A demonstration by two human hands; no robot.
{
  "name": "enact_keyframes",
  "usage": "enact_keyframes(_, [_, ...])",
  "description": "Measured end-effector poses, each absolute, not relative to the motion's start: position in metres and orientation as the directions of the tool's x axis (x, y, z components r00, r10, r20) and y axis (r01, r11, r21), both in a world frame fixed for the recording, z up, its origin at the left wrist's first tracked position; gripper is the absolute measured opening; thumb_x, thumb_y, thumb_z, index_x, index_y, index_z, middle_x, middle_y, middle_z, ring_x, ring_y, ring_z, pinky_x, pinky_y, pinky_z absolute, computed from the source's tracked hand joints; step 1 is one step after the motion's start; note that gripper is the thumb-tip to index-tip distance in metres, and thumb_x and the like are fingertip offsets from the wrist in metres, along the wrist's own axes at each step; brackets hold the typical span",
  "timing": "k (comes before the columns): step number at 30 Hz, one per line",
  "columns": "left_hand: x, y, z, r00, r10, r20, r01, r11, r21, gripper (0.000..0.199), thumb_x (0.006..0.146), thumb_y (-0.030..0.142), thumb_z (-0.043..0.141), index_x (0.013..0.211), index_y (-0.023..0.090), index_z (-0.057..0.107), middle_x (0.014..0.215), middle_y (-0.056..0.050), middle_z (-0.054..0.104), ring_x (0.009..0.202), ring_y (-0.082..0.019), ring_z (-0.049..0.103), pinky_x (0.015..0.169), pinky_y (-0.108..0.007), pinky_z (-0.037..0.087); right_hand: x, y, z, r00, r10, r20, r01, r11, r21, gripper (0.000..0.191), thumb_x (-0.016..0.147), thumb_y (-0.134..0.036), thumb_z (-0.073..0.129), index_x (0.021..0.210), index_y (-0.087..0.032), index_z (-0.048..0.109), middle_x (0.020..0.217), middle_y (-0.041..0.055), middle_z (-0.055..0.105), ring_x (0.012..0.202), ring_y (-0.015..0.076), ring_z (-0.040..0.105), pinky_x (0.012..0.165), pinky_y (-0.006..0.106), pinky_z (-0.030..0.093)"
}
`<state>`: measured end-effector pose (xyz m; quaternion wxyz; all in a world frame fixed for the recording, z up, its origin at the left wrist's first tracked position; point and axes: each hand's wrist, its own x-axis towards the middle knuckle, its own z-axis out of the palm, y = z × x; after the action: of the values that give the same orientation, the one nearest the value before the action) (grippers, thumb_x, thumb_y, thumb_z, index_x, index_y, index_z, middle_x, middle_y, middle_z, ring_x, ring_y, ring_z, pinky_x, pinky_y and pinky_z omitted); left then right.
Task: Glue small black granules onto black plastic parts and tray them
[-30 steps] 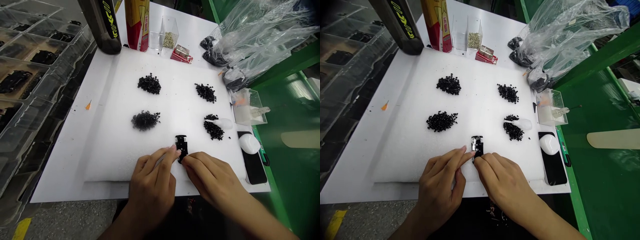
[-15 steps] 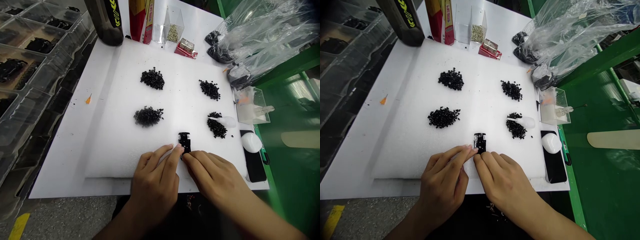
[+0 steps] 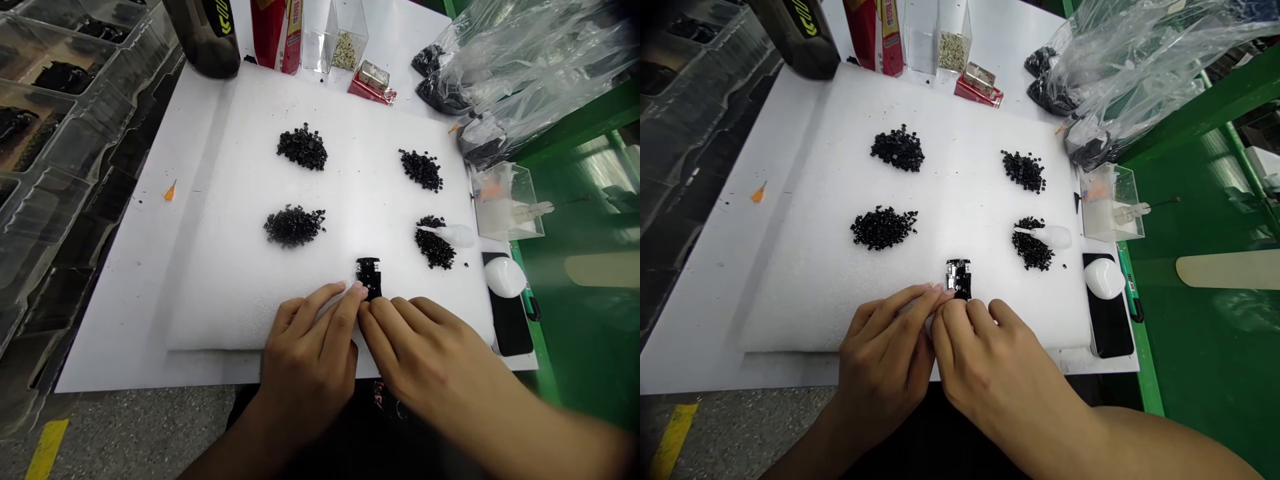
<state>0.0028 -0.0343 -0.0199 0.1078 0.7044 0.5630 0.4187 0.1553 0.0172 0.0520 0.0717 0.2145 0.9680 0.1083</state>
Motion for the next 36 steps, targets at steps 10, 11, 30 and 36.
enact_keyframes(10, [0.001, -0.033, -0.019, 0.006, 0.887, 0.463, 0.690, -0.339, 0.639, 0.041, 0.094, -0.001, 0.052, 0.133, 0.008, 0.062, 0.120, -0.005, 0.079, 0.125, -0.018, 0.066, 0.096, -0.034, 0.048, 0.158, 0.020, 0.051, -0.903, 0.428, -0.043, 0.414, 0.892, 0.181, 0.029, 0.089, 0.002, 0.043, 0.105, -0.005, 0.066, 0.086, 0.0117, 0.058, 0.066, 0.0231, 0.050, 0.055, 0.038, 0.041])
enact_keyframes(11, [0.001, -0.033, -0.019, 0.011, 0.887, 0.461, 0.689, -0.341, 0.639, 0.042, 0.093, -0.001, 0.052, 0.133, 0.008, 0.062, 0.121, -0.004, 0.078, 0.126, -0.018, 0.065, 0.096, -0.034, 0.048, 0.162, 0.020, 0.048, -0.898, 0.440, -0.009, 0.434, 0.888, 0.153, 0.026, 0.091, 0.003, 0.044, 0.104, -0.005, 0.065, 0.086, 0.0115, 0.059, 0.068, 0.0230, 0.050, 0.056, 0.037, 0.042])
enact_keyframes(30, [0.003, -0.035, -0.020, -0.032, 0.898, 0.439, 0.660, -0.311, 0.684, 0.058, 0.089, -0.005, 0.052, 0.146, 0.003, 0.045, 0.127, -0.007, 0.076, 0.125, -0.015, 0.066, 0.097, -0.034, 0.049, 0.180, 0.042, 0.054, -0.879, 0.456, -0.139, 0.471, 0.877, -0.100, 0.018, 0.102, -0.005, 0.043, 0.104, -0.014, 0.058, 0.087, 0.0034, 0.053, 0.066, 0.0174, 0.049, 0.054, 0.033, 0.038])
enact_keyframes(36, [0.004, -0.037, -0.021, -0.068, 0.898, 0.435, 0.630, -0.299, 0.717, 0.069, 0.092, -0.006, 0.048, 0.156, 0.005, 0.026, 0.137, -0.010, 0.070, 0.129, -0.014, 0.064, 0.099, -0.035, 0.054, 0.170, 0.049, 0.059, -0.926, 0.342, -0.162, 0.352, 0.935, -0.036, 0.027, 0.100, 0.000, 0.035, 0.103, -0.012, 0.058, 0.086, 0.0050, 0.052, 0.061, 0.0164, 0.046, 0.048, 0.032, 0.036])
